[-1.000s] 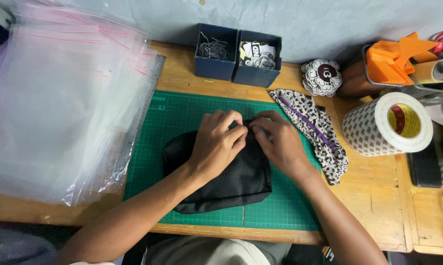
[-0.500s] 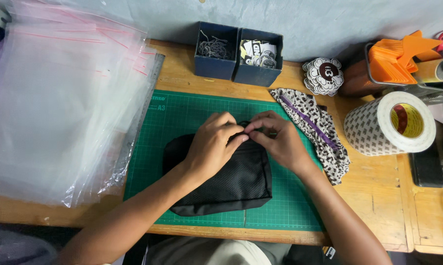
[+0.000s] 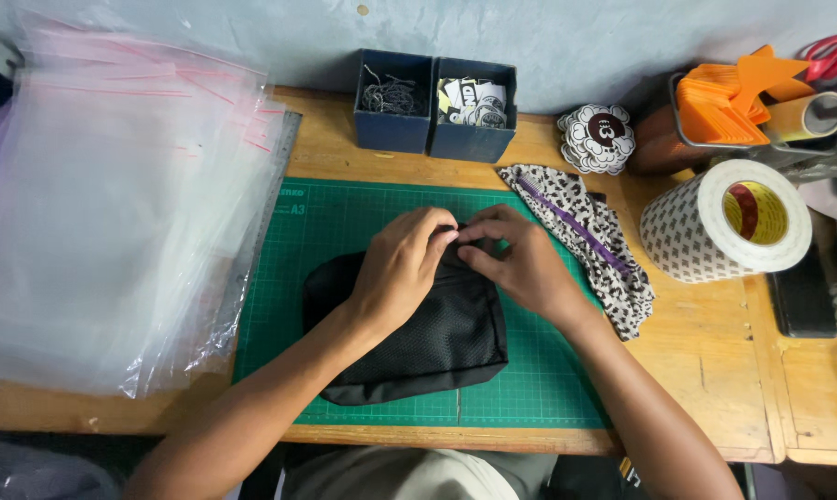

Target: The person brushes a black bag with a purple brush, attaches a decorative keychain to the zipper, places the bag into a clear plastic bag, seals it, and puts it into a basket.

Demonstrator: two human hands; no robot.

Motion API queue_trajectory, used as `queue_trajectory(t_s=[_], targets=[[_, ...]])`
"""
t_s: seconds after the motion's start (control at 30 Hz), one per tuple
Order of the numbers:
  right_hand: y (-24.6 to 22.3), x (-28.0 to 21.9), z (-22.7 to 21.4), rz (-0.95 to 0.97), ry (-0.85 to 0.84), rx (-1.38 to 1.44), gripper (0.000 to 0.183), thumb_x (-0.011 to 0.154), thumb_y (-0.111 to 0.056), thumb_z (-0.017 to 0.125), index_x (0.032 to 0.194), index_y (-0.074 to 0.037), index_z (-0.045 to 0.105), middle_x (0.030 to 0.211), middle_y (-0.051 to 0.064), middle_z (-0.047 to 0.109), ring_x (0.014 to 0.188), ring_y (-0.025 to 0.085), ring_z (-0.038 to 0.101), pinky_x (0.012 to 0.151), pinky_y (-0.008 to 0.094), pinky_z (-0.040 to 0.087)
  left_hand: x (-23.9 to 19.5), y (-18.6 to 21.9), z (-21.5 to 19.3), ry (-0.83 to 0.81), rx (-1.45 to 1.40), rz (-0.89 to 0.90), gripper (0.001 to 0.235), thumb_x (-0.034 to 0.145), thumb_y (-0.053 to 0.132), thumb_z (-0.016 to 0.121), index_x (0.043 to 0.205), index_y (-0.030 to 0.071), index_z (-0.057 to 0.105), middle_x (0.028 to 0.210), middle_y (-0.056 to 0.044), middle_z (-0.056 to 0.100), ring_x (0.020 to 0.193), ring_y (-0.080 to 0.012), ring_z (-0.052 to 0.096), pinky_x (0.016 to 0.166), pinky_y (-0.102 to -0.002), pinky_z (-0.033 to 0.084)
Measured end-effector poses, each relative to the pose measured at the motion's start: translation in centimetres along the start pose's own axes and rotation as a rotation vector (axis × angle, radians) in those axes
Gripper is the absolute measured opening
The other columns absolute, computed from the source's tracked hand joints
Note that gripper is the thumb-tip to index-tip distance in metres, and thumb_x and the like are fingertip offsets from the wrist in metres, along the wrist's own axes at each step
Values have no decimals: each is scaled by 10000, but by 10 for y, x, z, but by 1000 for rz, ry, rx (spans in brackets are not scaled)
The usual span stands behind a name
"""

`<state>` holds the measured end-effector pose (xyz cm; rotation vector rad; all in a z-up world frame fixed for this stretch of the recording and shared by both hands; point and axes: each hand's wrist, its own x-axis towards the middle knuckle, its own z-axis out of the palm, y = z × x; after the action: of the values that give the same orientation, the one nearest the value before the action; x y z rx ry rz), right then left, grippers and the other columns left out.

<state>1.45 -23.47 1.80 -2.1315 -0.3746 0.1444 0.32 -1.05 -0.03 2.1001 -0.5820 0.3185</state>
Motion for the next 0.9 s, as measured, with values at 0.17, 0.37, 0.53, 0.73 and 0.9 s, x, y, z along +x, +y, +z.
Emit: queue_trajectory(t_s=[0.17, 0.37, 0.53, 0.73, 0.9], targets=[[11, 1, 4, -35, 49, -72, 219, 945, -245, 856, 1108, -99, 870, 1190, 133, 780, 865, 288, 809, 713, 397, 652, 5, -1, -1, 14, -32, -37, 154, 1167, 273, 677, 1231, 135, 708, 1013, -108, 791, 926, -358, 797, 847, -457, 646], [18, 3, 11, -74, 74, -109, 180, 997, -196, 792, 1123, -75, 836, 1254, 153, 751, 960, 435, 807, 794, 517, 661, 8, 2, -7, 30, -76, -95, 132, 1090, 242, 793, 1176, 143, 784, 966, -99, 814, 764, -298, 780, 667, -377, 645], [9, 2, 8, -56, 46, -36, 163, 1006, -172, 778, 1118, -74, 844, 1227, 144, 755, 972, 395, 812, 804, 479, 655, 9, -6, -2, 35, -58, -134, 145, 1081, 284, 794, 1168, 168, 802, 931, -85, 837, 734, -314, 794, 625, -388, 647], [18, 3, 12, -23, 52, 43, 203, 963, -230, 843, 1130, -116, 861, 1244, 106, 774, 971, 298, 807, 818, 411, 656, 10, -4, 0, 35, -48, -170, 196, 1092, 330, 792, 1121, 140, 753, 900, -114, 841, 695, -342, 779, 619, -442, 604], [12, 4, 14, -60, 133, 70, 183, 911, -200, 887, 1081, -132, 878, 1213, 84, 766, 912, 240, 760, 779, 351, 603, 10, 0, -2, 62, -190, -196, 96, 1104, 259, 771, 1150, 182, 805, 954, -75, 873, 702, -288, 796, 611, -359, 623]])
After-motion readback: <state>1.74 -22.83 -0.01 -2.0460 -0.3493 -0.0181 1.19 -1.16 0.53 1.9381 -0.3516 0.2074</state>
